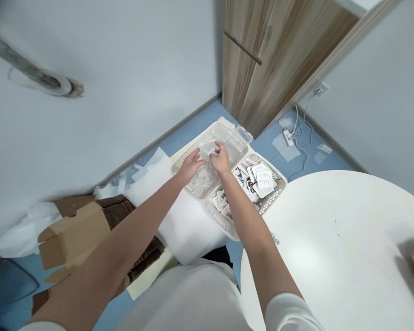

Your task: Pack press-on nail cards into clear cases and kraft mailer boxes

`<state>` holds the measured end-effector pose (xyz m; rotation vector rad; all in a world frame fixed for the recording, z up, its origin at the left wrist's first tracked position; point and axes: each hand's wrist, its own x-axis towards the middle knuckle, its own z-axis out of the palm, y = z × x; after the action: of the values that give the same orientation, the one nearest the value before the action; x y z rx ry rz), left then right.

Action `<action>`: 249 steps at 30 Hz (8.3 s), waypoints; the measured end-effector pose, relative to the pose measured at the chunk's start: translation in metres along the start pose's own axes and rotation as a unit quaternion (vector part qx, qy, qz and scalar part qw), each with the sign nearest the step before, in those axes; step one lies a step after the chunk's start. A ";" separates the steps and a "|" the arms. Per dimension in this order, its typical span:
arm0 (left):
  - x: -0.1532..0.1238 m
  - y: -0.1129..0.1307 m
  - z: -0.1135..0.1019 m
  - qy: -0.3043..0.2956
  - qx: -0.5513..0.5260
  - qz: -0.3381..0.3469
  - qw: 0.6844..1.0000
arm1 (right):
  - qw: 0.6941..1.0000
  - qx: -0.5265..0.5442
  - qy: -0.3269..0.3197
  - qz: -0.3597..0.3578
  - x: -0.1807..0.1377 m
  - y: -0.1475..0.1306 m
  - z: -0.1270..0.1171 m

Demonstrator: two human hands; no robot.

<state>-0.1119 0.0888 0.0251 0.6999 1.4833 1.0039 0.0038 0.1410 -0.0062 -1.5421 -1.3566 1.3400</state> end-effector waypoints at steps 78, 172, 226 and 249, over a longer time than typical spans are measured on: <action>-0.416 -0.125 0.280 -0.575 0.224 0.162 0.770 | 0.974 -0.126 0.186 -0.013 -0.597 0.095 -0.348; -0.399 -0.223 0.301 -0.285 0.351 0.040 0.891 | 0.951 0.005 0.271 0.147 -0.534 0.209 -0.304; -0.206 -0.108 0.148 -0.299 0.411 0.097 0.856 | 0.942 -0.199 0.245 0.112 -0.343 0.108 -0.177; -0.180 -0.121 0.174 -0.361 0.495 0.251 0.749 | 0.941 -0.191 0.251 0.127 -0.317 0.117 -0.170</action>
<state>0.1018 -0.0875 0.0057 2.0734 1.0225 0.1092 0.2209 -0.1682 0.0072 -2.1989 -1.1535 0.7513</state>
